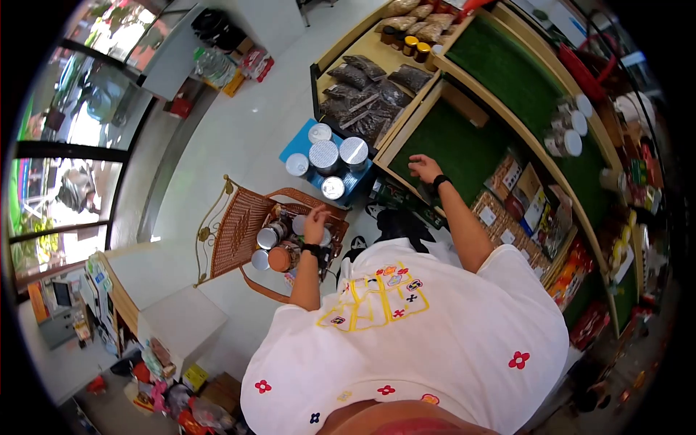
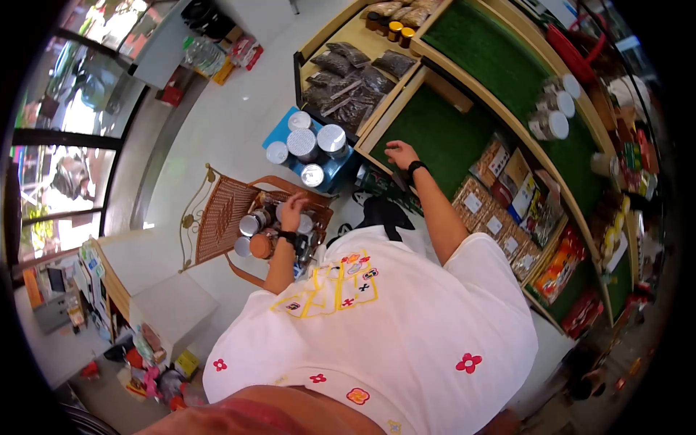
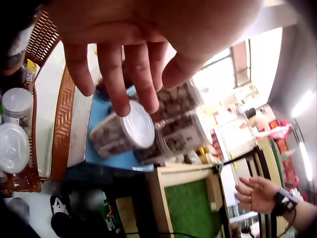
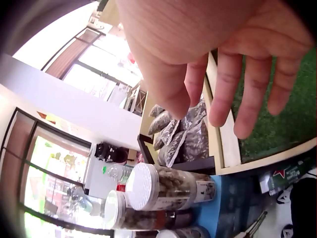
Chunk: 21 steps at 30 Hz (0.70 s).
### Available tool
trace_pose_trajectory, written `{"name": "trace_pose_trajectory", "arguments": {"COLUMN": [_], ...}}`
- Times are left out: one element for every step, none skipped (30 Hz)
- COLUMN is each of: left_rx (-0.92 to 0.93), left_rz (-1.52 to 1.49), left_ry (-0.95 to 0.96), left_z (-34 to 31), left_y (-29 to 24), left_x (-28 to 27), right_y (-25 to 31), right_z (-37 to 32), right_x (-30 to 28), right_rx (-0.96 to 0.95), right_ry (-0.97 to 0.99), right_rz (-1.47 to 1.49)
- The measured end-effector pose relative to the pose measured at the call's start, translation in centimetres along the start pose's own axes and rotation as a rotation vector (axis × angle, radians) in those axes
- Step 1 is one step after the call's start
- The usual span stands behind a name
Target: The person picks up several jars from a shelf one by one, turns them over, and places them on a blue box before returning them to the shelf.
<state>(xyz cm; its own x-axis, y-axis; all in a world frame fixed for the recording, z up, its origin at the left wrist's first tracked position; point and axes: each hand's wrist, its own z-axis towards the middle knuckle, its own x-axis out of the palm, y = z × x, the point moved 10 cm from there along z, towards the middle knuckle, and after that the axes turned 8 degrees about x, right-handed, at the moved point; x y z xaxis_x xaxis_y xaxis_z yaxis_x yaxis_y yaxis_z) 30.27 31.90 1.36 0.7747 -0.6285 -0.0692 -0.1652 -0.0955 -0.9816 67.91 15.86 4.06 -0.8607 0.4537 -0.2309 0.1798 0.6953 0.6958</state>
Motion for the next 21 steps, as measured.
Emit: {"name": "trace_pose_trajectory", "arguments": {"left_rx": [0.002,-0.044,-0.220,-0.405,-0.404,-0.321,-0.239,-0.254,-0.287,-0.318,-0.327,-0.322,-0.241,-0.156,-0.139,-0.118,-0.291,-0.462,-0.222,0.047,0.086], "left_rz": [-0.036,-0.177,-0.327,-0.474,-0.475,-0.445,-0.418,-0.400,-0.369,-0.330,-0.241,-0.232,-0.113,0.006,0.172,0.340,0.306,0.273,0.646,1.014,1.195], "left_ry": [0.054,0.099,0.085,0.073,0.113,0.206,0.299,0.350,0.388,0.424,0.471,0.500,0.609,0.714,0.768,0.819,0.801,0.778,0.974,1.141,1.302], "left_z": [-1.1,-2.0,-3.6,-5.5,-5.8,-6.0,-6.5,-7.0,-7.5,-8.2,-8.8,-9.1,-9.3,-9.7,-10.3,-10.9,-11.8,-13.0,-13.8,-14.8,-15.5], "left_y": [0.4,1.6,0.8,-0.5,-0.3,-0.3,-0.6,-0.1,1.0,1.7,2.2,3.7,6.5,8.6,10.0,11.3,14.2,16.3,15.6,15.0,18.7], "left_x": [1.4,3.0,4.4,5.8,6.5,7.6,8.9,9.8,10.5,11.1,11.6,11.9,12.5,12.9,12.6,12.0,10.8,9.6,9.3,8.9,7.7], "right_y": [-1.3,-2.4,-4.1,-5.8,-7.0,-8.2,-9.6,-11.2,-12.3,-13.3,-14.7,-15.4,-16.0,-17.9,-21.6,-24.7,-27.0,-31.3,-33.9,-36.4,-39.7], "right_z": [-1.7,-3.5,-4.5,-5.7,-7.6,-9.5,-11.1,-12.8,-14.0,-15.4,-16.9,-18.5,-20.0,-20.6,-20.5,-21.2,-23.0,-23.3,-24.8,-26.5,-27.7], "right_x": [0.0,0.0,0.4,0.5,0.7,1.0,1.7,2.0,2.5,3.0,2.9,3.3,3.6,3.5,3.2,2.9,2.6,2.4,1.7,1.1,0.4], "right_rx": [-0.010,-0.018,-0.047,-0.073,-0.046,-0.012,-0.002,0.030,0.006,-0.016,-0.007,-0.007,-0.008,-0.007,0.060,0.128,0.241,0.318,0.350,0.385,0.407], "right_ry": [-0.025,-0.059,-0.074,-0.091,-0.126,-0.160,-0.148,-0.166,-0.174,-0.178,-0.205,-0.197,-0.186,-0.207,-0.218,-0.229,-0.216,-0.204,-0.227,-0.247,-0.281], "right_rz": [0.027,0.052,0.106,0.157,0.134,0.107,0.086,-0.011,-0.089,-0.163,-0.145,-0.225,-0.307,-0.290,-0.251,-0.209,-0.154,-0.143,-0.243,-0.343,-0.365]}}
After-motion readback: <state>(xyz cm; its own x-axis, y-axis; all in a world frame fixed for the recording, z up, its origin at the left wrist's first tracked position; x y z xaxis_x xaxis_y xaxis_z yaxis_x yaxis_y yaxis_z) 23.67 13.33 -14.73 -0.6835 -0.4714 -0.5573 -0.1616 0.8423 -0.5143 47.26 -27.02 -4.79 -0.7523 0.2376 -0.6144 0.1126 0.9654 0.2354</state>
